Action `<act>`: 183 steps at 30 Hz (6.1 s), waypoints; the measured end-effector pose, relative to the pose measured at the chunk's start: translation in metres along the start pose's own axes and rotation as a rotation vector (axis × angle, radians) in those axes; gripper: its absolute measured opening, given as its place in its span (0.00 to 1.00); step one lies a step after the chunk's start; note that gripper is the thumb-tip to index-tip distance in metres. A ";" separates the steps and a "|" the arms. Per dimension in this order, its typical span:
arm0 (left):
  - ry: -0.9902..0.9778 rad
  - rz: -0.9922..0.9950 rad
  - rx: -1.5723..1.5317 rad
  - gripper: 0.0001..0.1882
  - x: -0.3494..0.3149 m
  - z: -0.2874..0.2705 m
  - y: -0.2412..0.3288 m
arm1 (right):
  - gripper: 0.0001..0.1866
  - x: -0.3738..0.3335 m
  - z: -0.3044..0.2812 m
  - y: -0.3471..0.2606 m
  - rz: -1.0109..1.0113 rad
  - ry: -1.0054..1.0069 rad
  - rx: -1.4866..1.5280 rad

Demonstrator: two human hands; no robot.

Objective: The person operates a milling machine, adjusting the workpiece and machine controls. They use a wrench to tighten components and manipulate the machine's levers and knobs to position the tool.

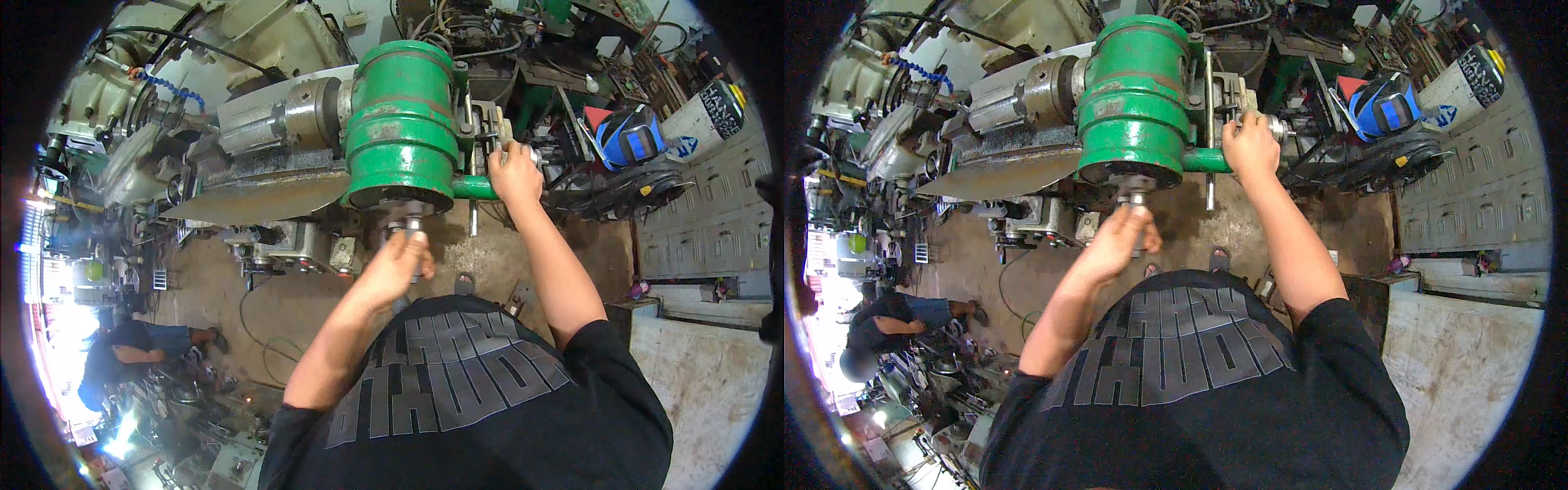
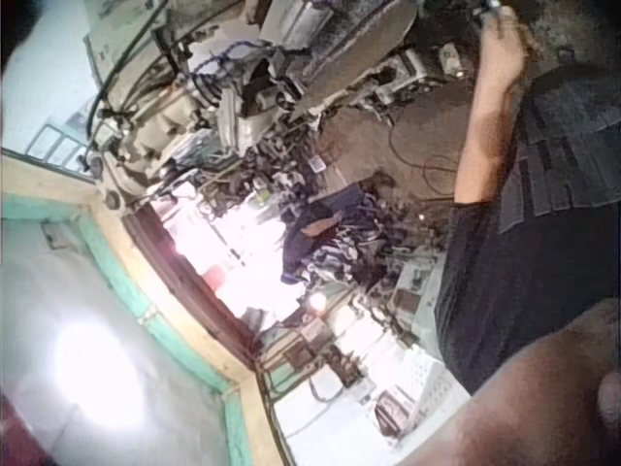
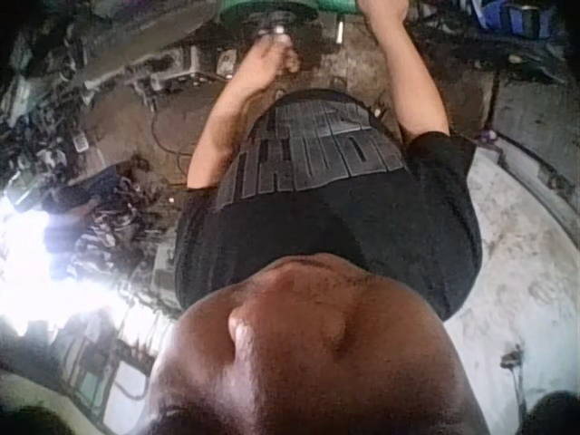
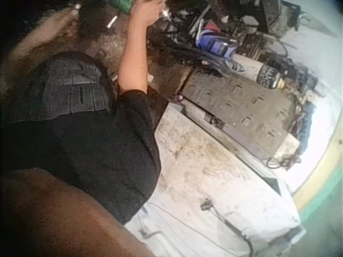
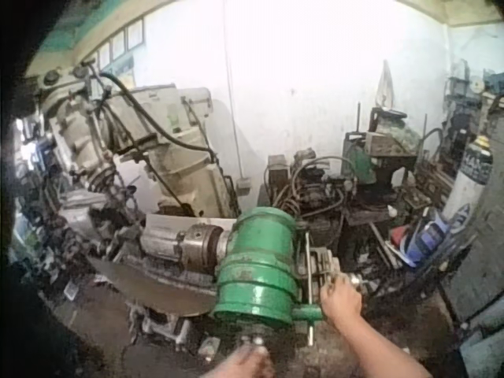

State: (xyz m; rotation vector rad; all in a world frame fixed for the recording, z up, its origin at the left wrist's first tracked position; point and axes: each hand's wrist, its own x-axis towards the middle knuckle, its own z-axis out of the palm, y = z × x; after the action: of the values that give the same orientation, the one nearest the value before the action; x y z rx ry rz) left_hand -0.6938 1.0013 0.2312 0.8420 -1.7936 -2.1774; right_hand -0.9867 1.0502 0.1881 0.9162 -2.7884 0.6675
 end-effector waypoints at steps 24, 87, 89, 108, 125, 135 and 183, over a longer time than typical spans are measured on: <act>0.142 -0.102 0.531 0.25 0.003 -0.046 -0.041 | 0.27 0.001 -0.004 0.008 0.035 -0.092 -0.045; 0.059 0.089 0.233 0.27 -0.018 -0.088 -0.061 | 0.09 -0.142 -0.112 -0.168 -0.793 -0.545 0.642; -0.016 0.190 0.225 0.32 -0.023 -0.091 -0.068 | 0.08 -0.142 -0.117 -0.166 -0.751 -0.545 0.588; 0.075 0.323 0.233 0.37 -0.036 -0.092 -0.079 | 0.11 -0.139 -0.096 -0.171 -0.765 -0.628 0.502; 0.108 0.173 0.217 0.37 -0.038 -0.092 -0.071 | 0.20 -0.097 -0.101 -0.176 -1.000 -0.115 -0.303; 0.059 0.183 0.328 0.39 -0.033 -0.100 -0.075 | 0.19 -0.112 -0.066 -0.084 -0.689 0.042 -0.110; 0.887 -0.999 -0.238 0.26 -0.368 -0.045 -0.352 | 0.36 0.354 0.004 -0.146 0.046 -0.363 0.996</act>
State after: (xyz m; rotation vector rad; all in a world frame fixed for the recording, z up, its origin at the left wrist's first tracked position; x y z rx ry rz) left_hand -0.2978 1.2305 0.0026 2.4639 -0.6807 -1.7672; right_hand -1.1859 0.7555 0.3285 1.1752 -2.6803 2.1839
